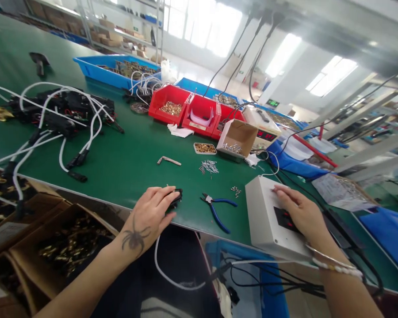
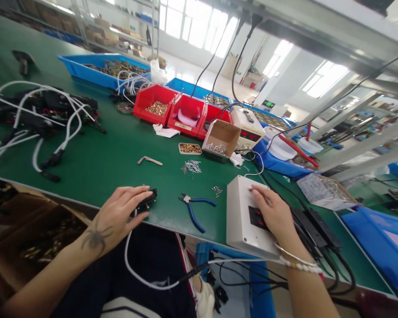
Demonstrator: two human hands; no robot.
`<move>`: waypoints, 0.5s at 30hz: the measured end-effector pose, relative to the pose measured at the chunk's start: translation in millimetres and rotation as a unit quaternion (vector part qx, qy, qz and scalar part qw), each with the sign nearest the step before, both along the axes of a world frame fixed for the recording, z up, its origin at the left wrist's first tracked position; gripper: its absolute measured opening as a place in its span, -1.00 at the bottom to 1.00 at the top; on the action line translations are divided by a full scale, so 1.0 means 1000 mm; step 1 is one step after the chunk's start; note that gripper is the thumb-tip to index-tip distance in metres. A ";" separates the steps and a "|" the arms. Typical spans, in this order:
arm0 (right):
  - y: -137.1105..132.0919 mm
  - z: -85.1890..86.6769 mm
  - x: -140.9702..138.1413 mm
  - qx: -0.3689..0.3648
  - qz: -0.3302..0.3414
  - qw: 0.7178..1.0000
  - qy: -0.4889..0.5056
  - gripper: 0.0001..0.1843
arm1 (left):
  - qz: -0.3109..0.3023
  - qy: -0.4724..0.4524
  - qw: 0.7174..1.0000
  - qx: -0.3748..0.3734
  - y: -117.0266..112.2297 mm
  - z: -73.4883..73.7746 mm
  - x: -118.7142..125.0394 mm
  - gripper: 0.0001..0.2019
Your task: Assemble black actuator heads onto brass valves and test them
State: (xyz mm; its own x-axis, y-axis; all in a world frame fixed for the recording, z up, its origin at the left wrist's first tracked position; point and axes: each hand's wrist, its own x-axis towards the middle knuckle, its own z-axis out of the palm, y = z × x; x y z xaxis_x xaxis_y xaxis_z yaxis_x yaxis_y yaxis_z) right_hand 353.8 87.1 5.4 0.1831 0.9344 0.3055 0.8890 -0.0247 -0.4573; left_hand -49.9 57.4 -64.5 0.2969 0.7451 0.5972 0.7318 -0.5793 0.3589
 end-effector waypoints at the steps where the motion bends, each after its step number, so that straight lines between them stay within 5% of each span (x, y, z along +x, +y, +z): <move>1: -0.001 0.000 0.000 -0.002 0.002 1.000 -0.004 -0.41 | 0.008 -0.010 1.000 -0.013 0.000 -0.002 0.002 -0.56; 5: 0.001 0.000 -0.002 0.004 -0.002 1.000 -0.026 -0.32 | 0.093 -0.061 0.989 -0.102 0.003 -0.011 0.007 -0.41; 11: -0.008 0.016 -0.018 0.094 -0.031 0.992 -0.075 -0.23 | 0.025 -0.097 0.989 -0.108 -0.002 -0.016 0.010 -0.74; 15: -0.042 0.014 -0.063 0.150 -0.030 0.985 -0.080 -0.49 | -0.014 -0.126 0.989 -0.072 -0.015 -0.012 0.014 -0.80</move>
